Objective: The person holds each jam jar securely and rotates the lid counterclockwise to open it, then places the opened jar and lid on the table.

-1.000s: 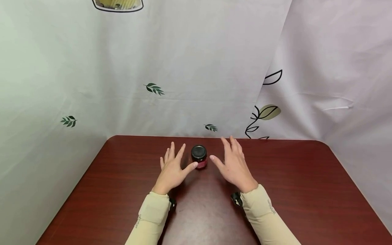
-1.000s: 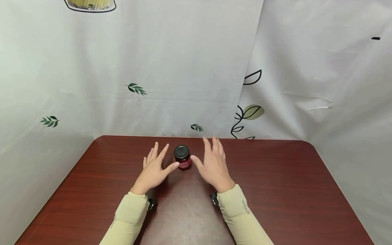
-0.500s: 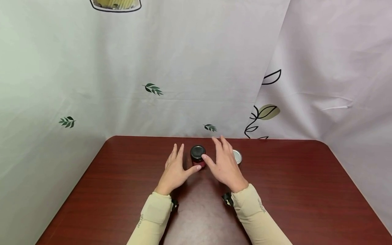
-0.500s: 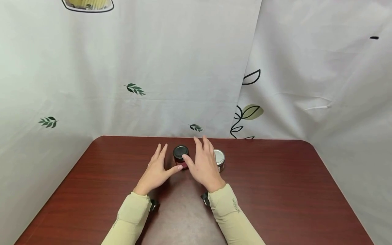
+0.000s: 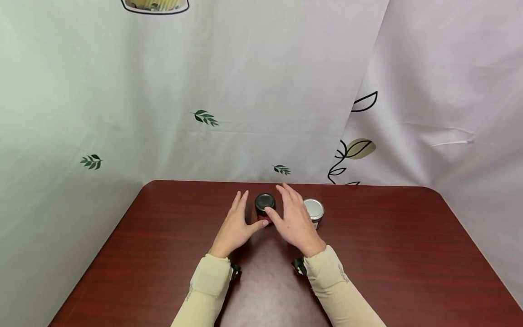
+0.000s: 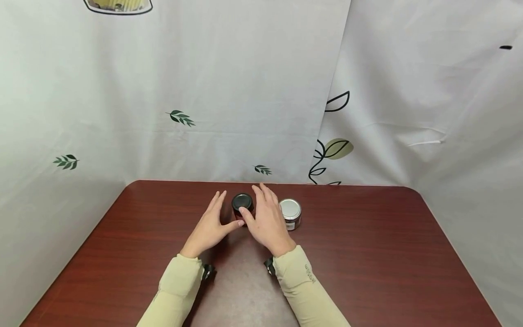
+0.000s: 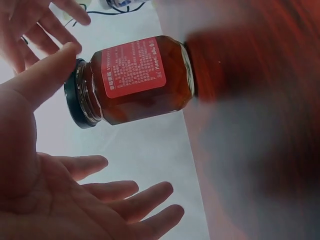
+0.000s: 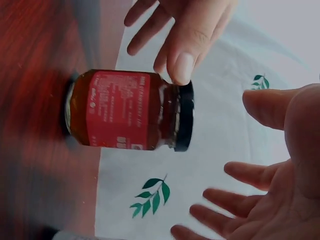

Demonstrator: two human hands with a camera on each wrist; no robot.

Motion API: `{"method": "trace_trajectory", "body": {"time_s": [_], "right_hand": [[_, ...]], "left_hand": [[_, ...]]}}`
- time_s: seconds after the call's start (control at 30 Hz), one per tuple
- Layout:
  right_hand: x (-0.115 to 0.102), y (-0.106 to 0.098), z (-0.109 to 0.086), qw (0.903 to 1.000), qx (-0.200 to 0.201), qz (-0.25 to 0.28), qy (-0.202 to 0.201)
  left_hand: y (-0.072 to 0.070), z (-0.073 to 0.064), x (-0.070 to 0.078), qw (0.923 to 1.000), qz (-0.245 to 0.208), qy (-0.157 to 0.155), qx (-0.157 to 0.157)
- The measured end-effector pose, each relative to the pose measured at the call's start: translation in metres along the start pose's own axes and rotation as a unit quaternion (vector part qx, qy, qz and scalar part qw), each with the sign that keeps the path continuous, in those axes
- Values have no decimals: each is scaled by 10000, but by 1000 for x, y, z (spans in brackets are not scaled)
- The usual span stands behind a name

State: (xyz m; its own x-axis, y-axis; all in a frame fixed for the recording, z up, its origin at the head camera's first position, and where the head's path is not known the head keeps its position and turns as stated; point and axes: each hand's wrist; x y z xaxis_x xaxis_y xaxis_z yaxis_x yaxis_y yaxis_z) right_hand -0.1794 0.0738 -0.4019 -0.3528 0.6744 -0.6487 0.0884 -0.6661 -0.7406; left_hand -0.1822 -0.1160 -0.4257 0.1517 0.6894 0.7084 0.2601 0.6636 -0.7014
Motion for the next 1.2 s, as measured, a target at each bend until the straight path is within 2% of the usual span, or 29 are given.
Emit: {"method": "trace_trajectory", "body": {"time_s": [0.2,0.43,0.73,1.03,1.2], "right_hand": [[0,5,2,9999,-14,58,-105],[-1,10,4,9999,-56,-9,-153],[2,17,3,9991,24,-184,-383],[5,17,3,9990,8,-141,-432],[6,18,4,9990,-64,-140,-413]], "left_hand": [[1,5,3,9999,-108,-41,-5],[4,9,2,9999,-59,133,36],[7,16,2,9999,-123,14,35],[12,21,0,9996,-106,265,42],[14,23,0,9996,-43,286,5]]}}
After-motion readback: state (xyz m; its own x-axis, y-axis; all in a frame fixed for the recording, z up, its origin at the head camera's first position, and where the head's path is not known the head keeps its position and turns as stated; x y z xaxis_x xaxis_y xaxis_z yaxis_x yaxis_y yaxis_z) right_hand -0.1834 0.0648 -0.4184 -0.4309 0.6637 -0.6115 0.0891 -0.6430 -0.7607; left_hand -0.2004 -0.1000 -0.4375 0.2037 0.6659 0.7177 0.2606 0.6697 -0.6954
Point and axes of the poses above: each hand's wrist, its own z-axis towards the middle knuckle, its own y-axis out of the palm, x = y × z, and after that the axes turned 11 degrees about -x, right-handed
